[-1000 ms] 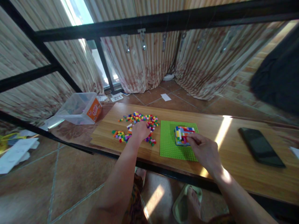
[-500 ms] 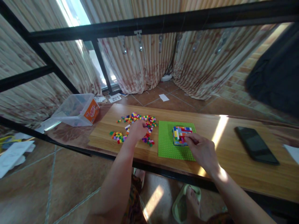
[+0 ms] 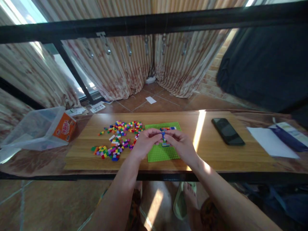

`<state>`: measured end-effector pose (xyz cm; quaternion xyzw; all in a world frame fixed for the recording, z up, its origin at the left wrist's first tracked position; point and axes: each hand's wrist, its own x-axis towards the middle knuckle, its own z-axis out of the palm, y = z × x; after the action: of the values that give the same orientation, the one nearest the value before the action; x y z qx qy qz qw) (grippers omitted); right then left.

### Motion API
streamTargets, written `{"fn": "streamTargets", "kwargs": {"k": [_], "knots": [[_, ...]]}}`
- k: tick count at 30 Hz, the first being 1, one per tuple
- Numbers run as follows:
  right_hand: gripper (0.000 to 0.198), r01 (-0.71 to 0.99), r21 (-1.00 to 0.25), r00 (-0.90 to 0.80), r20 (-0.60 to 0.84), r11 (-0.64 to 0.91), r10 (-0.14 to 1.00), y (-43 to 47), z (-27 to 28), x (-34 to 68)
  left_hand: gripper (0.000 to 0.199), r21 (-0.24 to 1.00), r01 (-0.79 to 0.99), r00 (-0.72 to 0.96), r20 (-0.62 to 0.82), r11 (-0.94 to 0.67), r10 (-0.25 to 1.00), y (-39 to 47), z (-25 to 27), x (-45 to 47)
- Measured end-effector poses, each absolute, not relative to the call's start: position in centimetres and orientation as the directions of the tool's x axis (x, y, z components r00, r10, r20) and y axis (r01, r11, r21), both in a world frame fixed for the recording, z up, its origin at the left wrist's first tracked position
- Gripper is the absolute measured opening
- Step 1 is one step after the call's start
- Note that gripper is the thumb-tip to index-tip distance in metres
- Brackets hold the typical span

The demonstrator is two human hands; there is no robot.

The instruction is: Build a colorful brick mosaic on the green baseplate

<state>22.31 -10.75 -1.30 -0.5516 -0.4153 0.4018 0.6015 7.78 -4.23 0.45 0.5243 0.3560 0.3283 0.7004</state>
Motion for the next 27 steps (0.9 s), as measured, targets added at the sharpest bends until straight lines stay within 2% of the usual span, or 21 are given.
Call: {"fn": "streamTargets", "kwargs": {"k": [8,17,20,22,27], "knots": [[0.025,-0.033,-0.996,0.298,0.066,0.08,0.952,-11.2,-1.6,23.4,0.01,0.985,-0.096,0.541,-0.067,0.141,0.838,-4.9,-0.5,9.5],[0.031,-0.177,-0.984,0.267,-0.032,0.016,0.963,-11.6,-1.2,24.4,0.016,0.951,-0.15,0.536,-0.152,0.271,0.83,-4.9,-0.4,9.9],[0.042,-0.208,-0.978,0.295,-0.043,0.02,0.955,-11.8,-1.0,24.9,0.017,0.948,-0.154,0.504,-0.168,0.279,0.847,-4.6,-0.3,9.6],[0.045,-0.178,-0.984,0.309,-0.029,0.028,0.951,-11.9,-0.9,25.6,0.018,0.948,-0.155,0.482,-0.174,0.279,0.859,-4.4,-0.3,9.3],[0.027,0.025,-0.999,0.324,0.037,0.031,0.945,-12.1,-0.6,27.5,0.018,0.951,-0.111,0.431,-0.217,0.29,0.876,-3.9,-0.4,8.8]]}}
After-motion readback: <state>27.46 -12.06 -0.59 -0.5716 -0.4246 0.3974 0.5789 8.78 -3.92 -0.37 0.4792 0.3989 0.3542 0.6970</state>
